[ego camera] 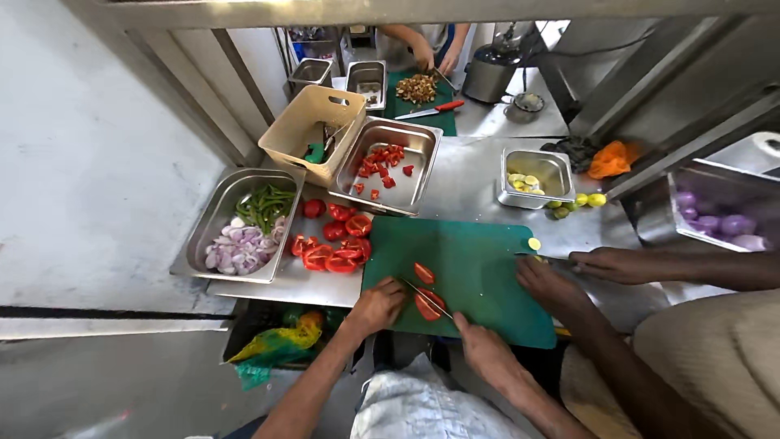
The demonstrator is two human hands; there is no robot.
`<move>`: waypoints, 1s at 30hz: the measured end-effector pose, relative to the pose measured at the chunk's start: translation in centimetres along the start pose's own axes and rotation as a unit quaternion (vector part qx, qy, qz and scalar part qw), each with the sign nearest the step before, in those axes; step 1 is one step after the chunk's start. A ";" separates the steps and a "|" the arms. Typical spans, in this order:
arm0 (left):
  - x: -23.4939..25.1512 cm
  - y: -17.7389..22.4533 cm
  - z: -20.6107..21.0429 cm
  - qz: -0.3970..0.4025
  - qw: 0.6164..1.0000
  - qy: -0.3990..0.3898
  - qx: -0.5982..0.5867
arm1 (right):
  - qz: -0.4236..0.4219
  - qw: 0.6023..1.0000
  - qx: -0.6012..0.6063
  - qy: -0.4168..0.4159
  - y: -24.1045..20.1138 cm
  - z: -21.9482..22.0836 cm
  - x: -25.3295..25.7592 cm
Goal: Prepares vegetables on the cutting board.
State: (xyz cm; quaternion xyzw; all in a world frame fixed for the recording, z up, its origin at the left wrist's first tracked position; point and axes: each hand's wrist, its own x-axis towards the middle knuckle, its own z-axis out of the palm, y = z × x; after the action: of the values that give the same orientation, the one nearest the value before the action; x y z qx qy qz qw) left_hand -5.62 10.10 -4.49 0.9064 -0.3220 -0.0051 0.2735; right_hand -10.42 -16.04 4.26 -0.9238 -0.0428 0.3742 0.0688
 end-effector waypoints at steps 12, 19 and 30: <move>1.8 0.7 1.6 0.004 1.000 0.009 0.007 | -0.001 0.998 0.067 0.010 1.6 1.9 -0.6; 2.2 2.6 1.4 -0.099 0.995 -0.015 0.019 | 0.013 0.991 0.122 0.060 4.6 0.6 0.1; 2.2 3.1 0.0 -0.118 0.989 -0.081 -0.043 | 0.040 0.996 0.023 0.080 -0.7 0.0 -4.0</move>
State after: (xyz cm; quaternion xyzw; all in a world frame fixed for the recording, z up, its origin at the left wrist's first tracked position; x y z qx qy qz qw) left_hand -5.66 6.85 -2.61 0.9218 -0.2335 -0.1242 0.2833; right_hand -13.27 -15.92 7.12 -0.9500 0.0085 0.3022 0.0784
